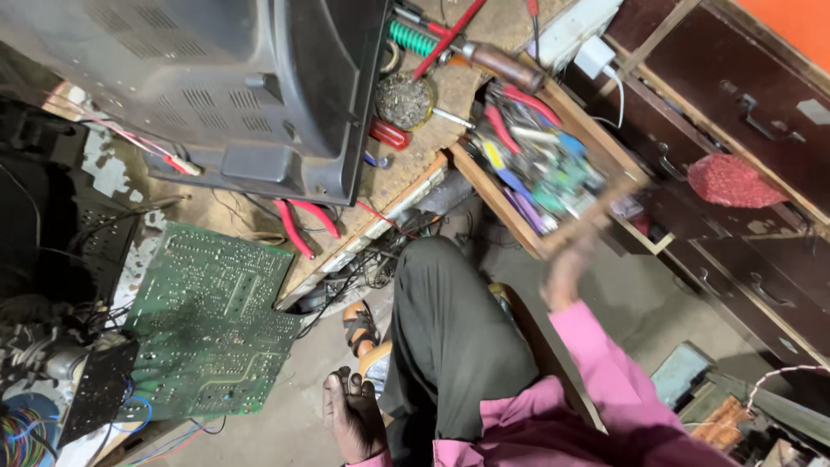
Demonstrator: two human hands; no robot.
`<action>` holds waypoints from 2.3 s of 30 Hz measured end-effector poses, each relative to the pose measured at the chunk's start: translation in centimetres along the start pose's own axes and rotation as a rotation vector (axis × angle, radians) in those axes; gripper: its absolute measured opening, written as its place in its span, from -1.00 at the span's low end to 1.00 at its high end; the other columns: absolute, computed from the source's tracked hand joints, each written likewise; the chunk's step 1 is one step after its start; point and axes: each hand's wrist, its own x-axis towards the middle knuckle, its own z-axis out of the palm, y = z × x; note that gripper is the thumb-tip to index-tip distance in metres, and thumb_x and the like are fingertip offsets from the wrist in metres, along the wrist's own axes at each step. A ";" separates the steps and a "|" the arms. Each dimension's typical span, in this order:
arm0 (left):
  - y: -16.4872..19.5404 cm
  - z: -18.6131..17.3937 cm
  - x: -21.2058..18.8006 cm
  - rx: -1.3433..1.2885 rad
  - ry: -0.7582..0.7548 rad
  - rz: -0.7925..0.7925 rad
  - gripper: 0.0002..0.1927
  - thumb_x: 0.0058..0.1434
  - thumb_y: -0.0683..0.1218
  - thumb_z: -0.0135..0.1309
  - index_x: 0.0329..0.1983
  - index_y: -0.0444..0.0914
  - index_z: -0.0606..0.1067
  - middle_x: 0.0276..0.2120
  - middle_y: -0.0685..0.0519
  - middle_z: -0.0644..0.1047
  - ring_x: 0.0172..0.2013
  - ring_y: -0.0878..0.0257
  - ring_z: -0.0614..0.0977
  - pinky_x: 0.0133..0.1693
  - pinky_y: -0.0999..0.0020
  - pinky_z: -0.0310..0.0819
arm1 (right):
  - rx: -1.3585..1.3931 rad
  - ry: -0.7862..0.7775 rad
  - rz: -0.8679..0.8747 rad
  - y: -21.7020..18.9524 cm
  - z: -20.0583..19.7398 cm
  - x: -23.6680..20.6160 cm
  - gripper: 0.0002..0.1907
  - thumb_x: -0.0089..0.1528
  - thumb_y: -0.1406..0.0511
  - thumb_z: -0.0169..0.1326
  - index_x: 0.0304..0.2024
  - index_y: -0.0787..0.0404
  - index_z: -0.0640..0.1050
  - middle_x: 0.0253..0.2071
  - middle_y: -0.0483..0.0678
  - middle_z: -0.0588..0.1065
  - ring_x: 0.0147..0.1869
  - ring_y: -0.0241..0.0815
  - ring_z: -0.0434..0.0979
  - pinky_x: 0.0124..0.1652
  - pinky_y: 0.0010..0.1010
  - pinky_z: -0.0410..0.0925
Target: The person sits on a low stool and works on a green circuit board, using a screwdriver to adjust components and a soldering iron to solder connections. They handle the board with both hands, turning it over to access different sides.
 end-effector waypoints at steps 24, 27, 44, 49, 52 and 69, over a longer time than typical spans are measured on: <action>6.9 2.1 5.2 -0.190 0.009 0.120 -0.71 0.35 -0.19 0.11 0.13 -0.23 0.47 -0.10 0.08 0.54 -0.08 0.19 0.53 -0.13 0.28 0.44 | -0.985 -0.522 -0.196 -2.9 5.0 3.8 -0.61 0.40 0.22 0.20 0.14 0.38 0.52 0.08 0.10 0.55 0.14 -0.05 0.53 0.14 -0.31 0.33; 7.4 1.7 5.5 -0.307 0.000 0.076 -0.74 0.30 -0.17 0.09 0.06 -0.25 0.48 -0.09 0.07 0.57 -0.04 0.19 0.60 -0.14 0.24 0.45 | -1.112 -0.767 -0.018 -2.2 1.7 -1.3 -0.62 0.40 0.23 0.21 0.13 0.39 0.52 0.06 0.10 0.55 0.12 -0.05 0.54 0.12 -0.32 0.34; 16.2 -4.6 7.1 -0.198 0.049 0.396 -0.52 0.51 0.14 -0.12 0.18 -0.35 0.46 0.02 -0.04 0.55 0.01 0.21 0.57 0.07 0.30 0.45 | -1.137 -0.757 -0.083 -1.8 0.2 -6.4 -0.66 0.37 0.32 0.28 0.09 0.43 0.54 -0.03 0.14 0.56 0.02 -0.08 0.58 0.01 -0.35 0.40; 21.5 -5.2 7.1 -0.039 -0.152 0.326 -0.44 0.46 0.17 -0.16 0.29 -0.33 0.39 0.10 0.01 0.56 0.08 0.28 0.58 0.14 0.39 0.44 | -1.144 -0.728 -0.151 -2.7 1.8 -6.8 -0.67 0.36 0.35 0.31 0.07 0.44 0.54 -0.05 0.16 0.57 -0.01 -0.08 0.59 -0.02 -0.36 0.41; 23.3 -5.1 8.2 0.023 -0.295 0.332 -0.44 0.55 0.13 -0.06 0.34 -0.42 0.42 0.08 0.00 0.53 0.05 0.28 0.53 0.14 0.35 0.40 | -1.152 -0.702 -0.199 -3.6 2.5 -7.6 -0.67 0.36 0.36 0.32 0.07 0.45 0.55 -0.07 0.16 0.57 -0.03 -0.09 0.60 -0.04 -0.37 0.42; 29.2 -3.9 12.8 0.561 -0.659 0.224 -0.29 0.07 0.03 0.46 0.25 -0.29 0.51 0.10 -0.02 0.63 0.12 0.21 0.63 0.22 0.24 0.50 | -1.073 -0.928 -0.855 -6.8 14.0 -16.3 -0.69 0.33 0.45 0.40 0.02 0.49 0.56 -0.16 0.20 0.59 -0.14 -0.11 0.64 -0.15 -0.41 0.48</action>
